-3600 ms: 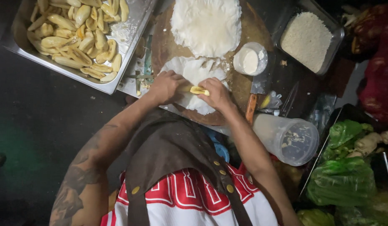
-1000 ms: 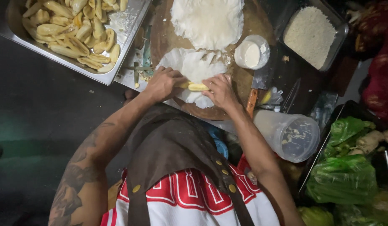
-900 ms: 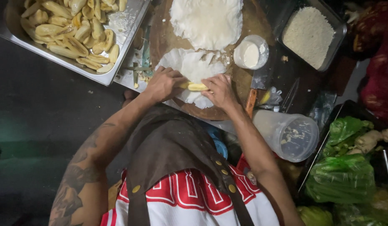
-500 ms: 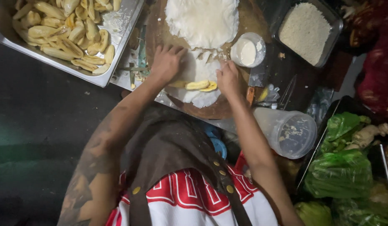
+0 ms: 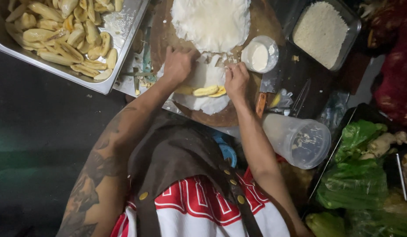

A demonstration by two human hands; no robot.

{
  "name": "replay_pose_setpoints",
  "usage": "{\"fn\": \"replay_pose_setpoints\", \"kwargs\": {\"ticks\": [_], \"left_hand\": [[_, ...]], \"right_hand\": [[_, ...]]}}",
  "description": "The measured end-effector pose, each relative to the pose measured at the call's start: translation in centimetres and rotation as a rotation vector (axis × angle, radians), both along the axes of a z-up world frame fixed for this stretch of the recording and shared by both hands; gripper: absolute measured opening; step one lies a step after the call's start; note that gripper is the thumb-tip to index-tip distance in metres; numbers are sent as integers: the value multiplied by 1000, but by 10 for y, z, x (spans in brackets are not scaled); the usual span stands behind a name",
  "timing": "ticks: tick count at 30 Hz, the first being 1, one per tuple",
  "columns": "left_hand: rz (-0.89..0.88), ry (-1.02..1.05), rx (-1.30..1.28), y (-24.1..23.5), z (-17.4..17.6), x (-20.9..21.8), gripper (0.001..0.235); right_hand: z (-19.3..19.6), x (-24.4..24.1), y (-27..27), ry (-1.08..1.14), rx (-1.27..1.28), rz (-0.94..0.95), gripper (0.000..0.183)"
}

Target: The person places banana slices onto a thin sheet of white dough on a wooden board, rolls the dough around the bananas to form a cylinder, and then places the finished roll into a metal tray. The person repeats this process multiple times.

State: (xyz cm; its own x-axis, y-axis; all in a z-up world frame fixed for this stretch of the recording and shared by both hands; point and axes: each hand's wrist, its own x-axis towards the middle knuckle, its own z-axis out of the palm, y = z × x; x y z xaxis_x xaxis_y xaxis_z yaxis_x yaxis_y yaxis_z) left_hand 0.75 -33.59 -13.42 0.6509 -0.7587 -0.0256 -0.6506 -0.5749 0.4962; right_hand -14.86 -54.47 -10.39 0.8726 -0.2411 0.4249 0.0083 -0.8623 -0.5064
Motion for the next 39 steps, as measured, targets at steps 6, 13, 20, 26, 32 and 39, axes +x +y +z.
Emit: {"fn": "replay_pose_setpoints", "kwargs": {"ticks": [6,13,20,26,32,39], "left_hand": [[49,-91,-63,8,12,1,32],[201,-32,-175,40,46,3,41],[-183,51,-166,102,70,-21,54],[-223,-153,-89,104,32,-37,40],[-237,-233,-151,97,38,-45,37],[-217,-266,-145,91,18,-48,43]], "right_hand": [[19,12,19,153,28,-104,20],[16,3,14,69,-63,95,15],[33,-24,10,239,-60,432,50],[15,-27,24,307,-186,445,39],[22,-25,38,234,-249,426,34],[19,-29,36,213,-174,359,64]]}}
